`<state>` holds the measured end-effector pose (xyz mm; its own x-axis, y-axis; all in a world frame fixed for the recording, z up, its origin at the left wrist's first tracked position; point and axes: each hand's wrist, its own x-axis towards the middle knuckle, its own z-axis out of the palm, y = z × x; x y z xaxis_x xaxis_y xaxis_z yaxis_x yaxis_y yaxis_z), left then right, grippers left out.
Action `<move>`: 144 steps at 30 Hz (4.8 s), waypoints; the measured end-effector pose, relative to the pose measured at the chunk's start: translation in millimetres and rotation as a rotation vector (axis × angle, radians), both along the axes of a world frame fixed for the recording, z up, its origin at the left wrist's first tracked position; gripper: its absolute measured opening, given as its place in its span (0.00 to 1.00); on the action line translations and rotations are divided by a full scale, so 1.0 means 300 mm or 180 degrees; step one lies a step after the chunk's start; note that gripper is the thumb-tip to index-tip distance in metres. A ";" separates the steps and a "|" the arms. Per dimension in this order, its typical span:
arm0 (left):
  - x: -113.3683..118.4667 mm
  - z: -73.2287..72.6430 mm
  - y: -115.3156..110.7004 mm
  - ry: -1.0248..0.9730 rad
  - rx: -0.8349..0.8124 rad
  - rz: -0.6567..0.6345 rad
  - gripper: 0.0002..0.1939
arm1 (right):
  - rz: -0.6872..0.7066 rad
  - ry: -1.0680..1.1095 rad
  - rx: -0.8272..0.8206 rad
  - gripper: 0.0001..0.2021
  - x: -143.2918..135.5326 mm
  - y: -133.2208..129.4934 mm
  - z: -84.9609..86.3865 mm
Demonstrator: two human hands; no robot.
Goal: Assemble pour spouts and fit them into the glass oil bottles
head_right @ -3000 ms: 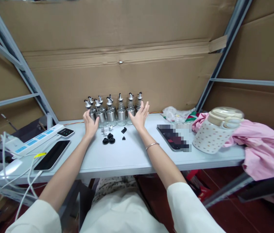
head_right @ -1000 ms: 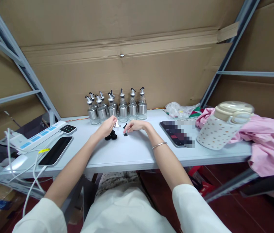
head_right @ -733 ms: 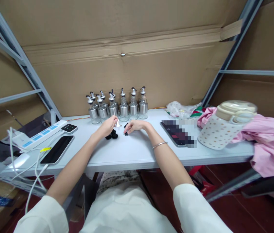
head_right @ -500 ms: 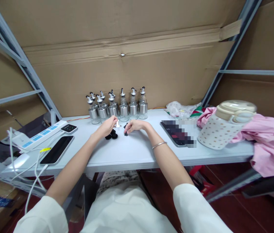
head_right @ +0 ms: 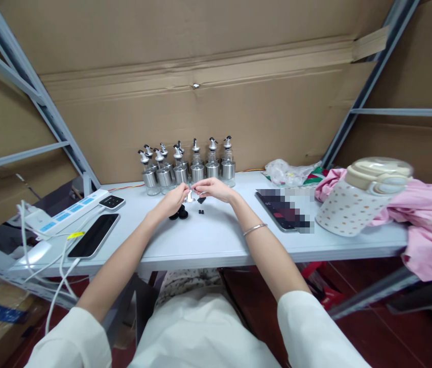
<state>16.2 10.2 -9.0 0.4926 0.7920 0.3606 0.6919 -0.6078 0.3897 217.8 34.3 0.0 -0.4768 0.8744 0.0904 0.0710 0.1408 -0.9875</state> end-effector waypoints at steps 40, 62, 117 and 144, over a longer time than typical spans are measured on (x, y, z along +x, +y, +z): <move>-0.003 0.011 -0.006 -0.0284 0.0072 -0.0130 0.12 | 0.0211 0.0969 -0.0333 0.11 -0.045 -0.007 -0.015; 0.021 0.014 -0.026 -0.0576 0.0518 -0.0203 0.12 | 0.0827 0.1337 -0.0985 0.08 -0.061 -0.015 -0.028; -0.081 0.057 0.016 0.0383 -0.0970 -0.0811 0.08 | -0.0139 0.1840 -0.1155 0.13 -0.021 0.039 -0.009; -0.034 0.045 0.011 -0.1638 0.0114 -0.0136 0.03 | 0.0509 0.1736 -0.1091 0.10 -0.039 -0.014 0.002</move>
